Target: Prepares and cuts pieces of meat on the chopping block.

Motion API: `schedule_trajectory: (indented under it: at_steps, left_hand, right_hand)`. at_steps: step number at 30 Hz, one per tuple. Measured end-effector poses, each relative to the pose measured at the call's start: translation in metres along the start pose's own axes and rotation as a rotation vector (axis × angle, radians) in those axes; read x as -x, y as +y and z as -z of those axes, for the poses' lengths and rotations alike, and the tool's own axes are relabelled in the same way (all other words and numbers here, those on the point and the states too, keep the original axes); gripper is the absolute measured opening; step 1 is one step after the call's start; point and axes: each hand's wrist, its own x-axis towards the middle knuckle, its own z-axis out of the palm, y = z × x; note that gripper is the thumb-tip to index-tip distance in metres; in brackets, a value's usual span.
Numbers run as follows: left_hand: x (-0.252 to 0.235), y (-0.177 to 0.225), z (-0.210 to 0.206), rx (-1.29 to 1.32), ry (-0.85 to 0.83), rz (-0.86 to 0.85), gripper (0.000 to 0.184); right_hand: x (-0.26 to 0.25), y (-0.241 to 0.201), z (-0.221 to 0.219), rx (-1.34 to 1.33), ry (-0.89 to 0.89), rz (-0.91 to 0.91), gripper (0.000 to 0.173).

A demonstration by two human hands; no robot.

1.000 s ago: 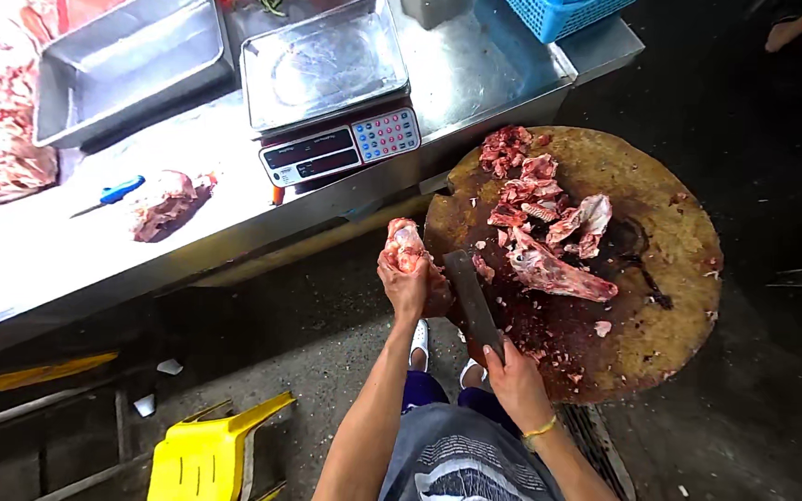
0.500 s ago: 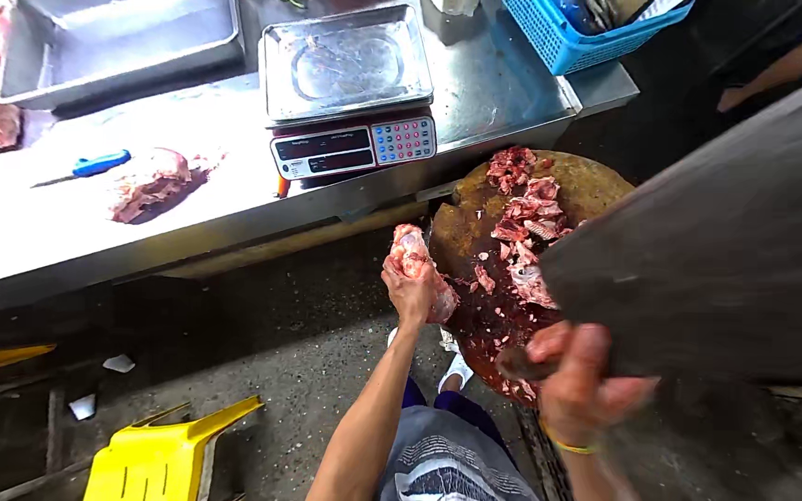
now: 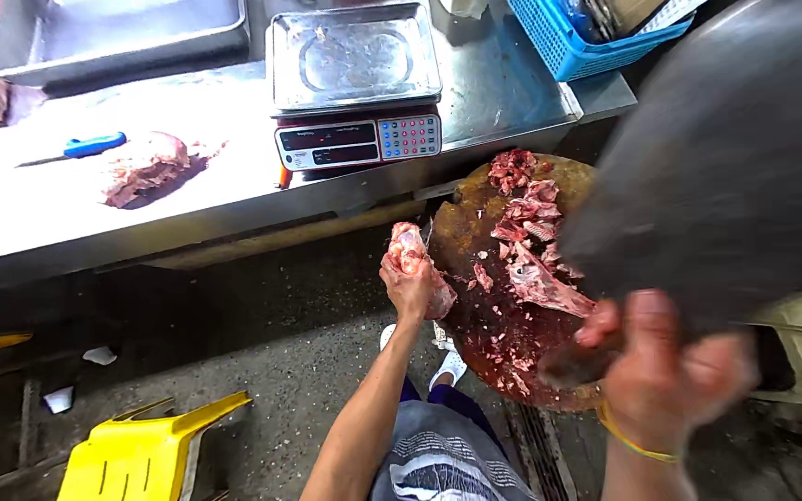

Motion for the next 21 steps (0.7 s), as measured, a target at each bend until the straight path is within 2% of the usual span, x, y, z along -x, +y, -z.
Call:
schedule_trajectory:
  at_steps: [1, 3, 5, 6, 8, 9, 10, 11, 13, 14, 17, 20, 21]
  left_hand:
    - [-0.001, 0.0, -0.001, 0.001, 0.0, 0.0, 0.092]
    - [-0.002, -0.001, -0.002, -0.003, -0.003, 0.001, 0.092]
    - [-0.003, -0.004, -0.003, -0.004, -0.003, 0.004, 0.092]
    - [-0.004, -0.004, -0.003, -0.001, -0.004, 0.003, 0.093]
    - [-0.004, -0.002, 0.0, 0.008, -0.029, 0.013, 0.096]
    - [-0.001, -0.002, 0.002, -0.005, -0.053, 0.019, 0.097]
    - [-0.003, -0.001, 0.001, -0.023, -0.06, 0.006, 0.098]
    - [-0.007, 0.003, -0.001, -0.028, -0.053, -0.012, 0.097]
    - [0.0, -0.002, -0.004, -0.028, -0.064, -0.017, 0.097]
    - [0.001, 0.0, -0.008, -0.013, -0.068, -0.024, 0.098]
    - [0.004, 0.004, -0.007, -0.03, -0.054, -0.018, 0.096]
    - [0.004, 0.005, -0.008, -0.054, -0.044, -0.026, 0.093]
    - [0.003, 0.005, -0.009, -0.049, -0.045, -0.031, 0.092]
  right_hand:
    - [-0.018, -0.017, -0.003, -0.121, 0.046, 0.091, 0.014]
    - [-0.033, -0.029, -0.013, -0.278, 0.09, 0.192, 0.021]
    - [0.004, 0.001, -0.026, -0.151, 0.075, 0.118, 0.023]
    - [0.041, 0.033, -0.028, 0.049, 0.017, 0.0, 0.023]
    - [0.11, 0.095, -0.021, 0.496, -0.332, -0.478, 0.036]
    - [0.129, 0.115, -0.014, 0.593, -0.478, -0.72, 0.041]
    - [0.133, 0.128, -0.01, 0.627, -0.545, -0.853, 0.042]
    - [0.129, 0.134, -0.006, 0.612, -0.547, -0.885, 0.04]
    - [0.124, 0.123, 0.011, 0.535, -0.455, -0.837, 0.038]
    - [0.108, 0.114, 0.013, 0.485, -0.382, -0.744, 0.038]
    - [0.051, 0.055, 0.013, 0.315, -0.139, -0.355, 0.036]
    - [-0.017, -0.011, 0.015, -0.018, 0.095, -0.003, 0.017]
    - [-0.035, -0.025, 0.016, -0.152, 0.129, 0.088, 0.02]
